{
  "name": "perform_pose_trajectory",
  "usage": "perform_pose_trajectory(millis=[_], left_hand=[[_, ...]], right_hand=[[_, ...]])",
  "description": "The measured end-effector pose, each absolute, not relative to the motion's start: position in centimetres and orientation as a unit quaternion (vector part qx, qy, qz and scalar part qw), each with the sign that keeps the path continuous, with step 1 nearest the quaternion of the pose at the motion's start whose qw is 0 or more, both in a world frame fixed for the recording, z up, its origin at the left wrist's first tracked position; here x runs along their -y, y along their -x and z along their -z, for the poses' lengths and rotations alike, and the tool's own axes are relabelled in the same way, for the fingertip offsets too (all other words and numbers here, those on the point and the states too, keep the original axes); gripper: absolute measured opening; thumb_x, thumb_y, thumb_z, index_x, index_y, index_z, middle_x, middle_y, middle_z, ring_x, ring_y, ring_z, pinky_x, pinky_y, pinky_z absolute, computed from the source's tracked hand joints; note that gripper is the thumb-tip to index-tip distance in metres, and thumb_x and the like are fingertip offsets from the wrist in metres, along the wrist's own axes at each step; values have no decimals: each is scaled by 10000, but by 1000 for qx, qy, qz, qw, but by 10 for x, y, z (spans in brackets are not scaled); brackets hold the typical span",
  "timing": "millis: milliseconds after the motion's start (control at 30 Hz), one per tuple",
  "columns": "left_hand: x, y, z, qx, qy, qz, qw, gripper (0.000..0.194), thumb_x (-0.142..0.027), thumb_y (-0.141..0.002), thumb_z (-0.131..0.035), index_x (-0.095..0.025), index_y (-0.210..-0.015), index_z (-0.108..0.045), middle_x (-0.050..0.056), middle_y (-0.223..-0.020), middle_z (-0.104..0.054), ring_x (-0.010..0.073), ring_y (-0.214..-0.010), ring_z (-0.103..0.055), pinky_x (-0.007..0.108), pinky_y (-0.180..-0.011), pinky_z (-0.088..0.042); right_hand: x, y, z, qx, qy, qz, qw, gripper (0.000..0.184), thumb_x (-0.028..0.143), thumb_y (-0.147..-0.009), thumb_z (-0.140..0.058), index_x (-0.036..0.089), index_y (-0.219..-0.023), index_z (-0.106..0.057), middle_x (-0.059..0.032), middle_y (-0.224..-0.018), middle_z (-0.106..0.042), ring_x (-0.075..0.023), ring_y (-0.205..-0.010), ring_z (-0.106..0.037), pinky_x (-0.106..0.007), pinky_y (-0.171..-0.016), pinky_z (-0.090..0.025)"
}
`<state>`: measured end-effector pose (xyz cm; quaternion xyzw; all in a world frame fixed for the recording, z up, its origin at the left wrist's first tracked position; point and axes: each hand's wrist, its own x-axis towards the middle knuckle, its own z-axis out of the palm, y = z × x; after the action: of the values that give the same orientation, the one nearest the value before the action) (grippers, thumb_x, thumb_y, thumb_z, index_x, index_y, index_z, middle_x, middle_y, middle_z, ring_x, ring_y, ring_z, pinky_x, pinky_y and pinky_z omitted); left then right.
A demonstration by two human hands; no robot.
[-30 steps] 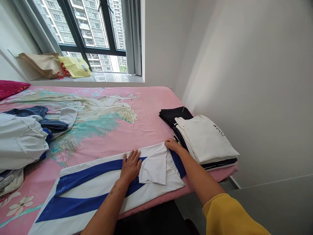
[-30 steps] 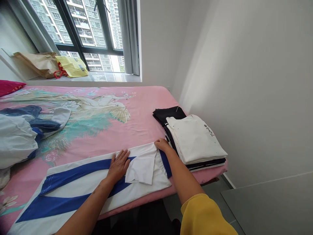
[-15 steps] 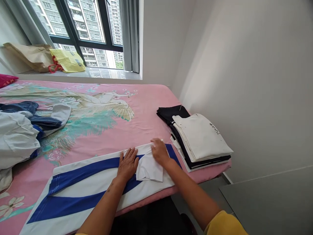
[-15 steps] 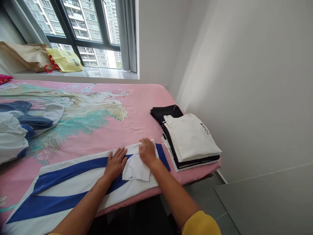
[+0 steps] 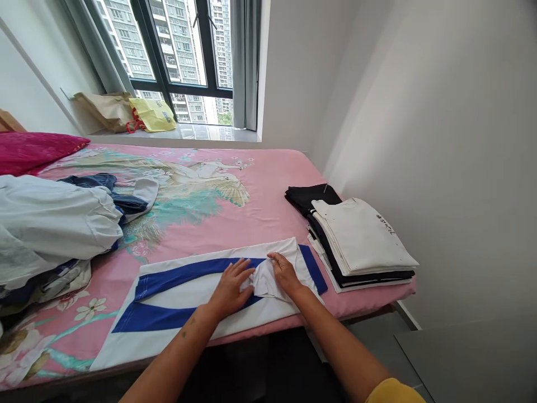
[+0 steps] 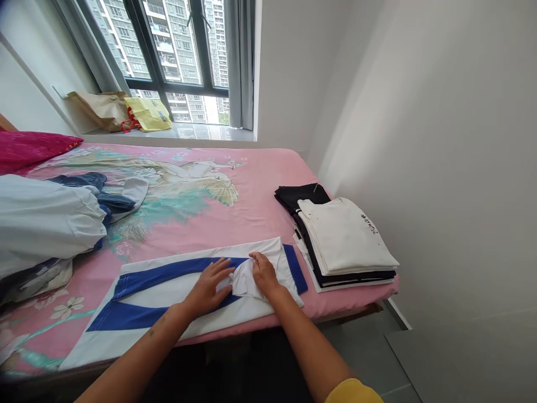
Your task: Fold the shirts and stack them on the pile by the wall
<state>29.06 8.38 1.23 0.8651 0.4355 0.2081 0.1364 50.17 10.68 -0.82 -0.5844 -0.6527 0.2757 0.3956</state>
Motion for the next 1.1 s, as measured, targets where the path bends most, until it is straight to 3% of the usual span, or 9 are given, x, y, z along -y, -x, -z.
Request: perform_pose_trajectory(millis=[67,133,300,467,600,733,900,1000,1100], left_hand=[[-65,-296,-13,-403,-891,-174,121,542,-300,-797,-551,-275,-1330,-461,52,-1489,-330,274,-1392,-228,546,-1120,-186],[-52,-300,-10,-399,-899,-139,118,561,-290,-790,-558,-294,-1339,-445,40,-1495,-317,286,-1398,-204,582,-1114,-150],[-33,-282,8,-464,-867,-157,91,423,-323,-845,-495,-313,-1267,-519,40,-1431,-429,277,-1368,-289,583,-1095,-182],[-12,-204,22,-603,-763,-233,-9,385,-394,-875,-437,-271,-1223,-549,69,-1388,-479,274,-1348,-325,559,-1100,-170],[15,-119,22,-746,-628,-218,-44,489,-433,-873,-377,-182,-1278,-488,129,-1383,-461,276,-1315,-364,466,-1075,-281],[36,-62,10,-830,-538,-147,32,543,-448,-866,-329,-105,-1256,-489,164,-1227,-566,277,-1161,-495,407,-1011,-354],[27,-48,-8,-843,-509,-111,132,495,-515,-807,-396,-126,-1037,-597,158,-1081,-628,302,-1073,-534,397,-945,-368],[13,-46,-12,-849,-484,-109,183,535,-584,-727,-479,-128,-979,-600,156,-988,-654,334,-974,-583,398,-822,-412],[4,-39,-12,-833,-479,-119,251,516,-616,-674,-522,-146,-858,-629,100,-831,-675,299,-844,-619,334,-708,-422]], right_hand=[[-101,-497,7,658,588,-243,403,399,184,-855,-310,178,-1119,-608,-67,-1137,-627,-162,-1113,-544,-339,-1004,-402],[-92,-491,6,695,589,-183,370,407,191,-869,-315,173,-1172,-585,-78,-1252,-565,-173,-1242,-440,-371,-1079,-311],[-72,-483,14,759,620,-112,165,551,428,-885,-426,224,-1394,-383,-84,-1509,-243,-268,-1408,-121,-516,-1123,-41],[-66,-481,15,759,634,-123,87,614,513,-891,-380,248,-1439,-293,-83,-1529,-176,-265,-1414,-86,-519,-1114,-9],[-54,-465,11,742,657,-59,115,586,491,-907,-341,231,-1431,-310,-79,-1523,-199,-256,-1413,-89,-539,-1106,-28],[-42,-448,28,748,647,8,151,518,426,-916,-337,222,-1390,-385,-78,-1495,-277,-257,-1399,-149,-546,-1105,-38],[-36,-444,44,744,640,33,188,509,400,-916,-335,167,-1360,-420,-111,-1449,-357,-266,-1376,-216,-562,-1102,-25],[-30,-435,31,747,619,32,241,501,383,-919,-326,147,-1349,-425,-121,-1445,-361,-268,-1380,-215,-580,-1098,-34],[-16,-403,7,796,539,-7,275,477,333,-915,-347,152,-1349,-429,-107,-1441,-375,-244,-1388,-210,-532,-1120,-88]])
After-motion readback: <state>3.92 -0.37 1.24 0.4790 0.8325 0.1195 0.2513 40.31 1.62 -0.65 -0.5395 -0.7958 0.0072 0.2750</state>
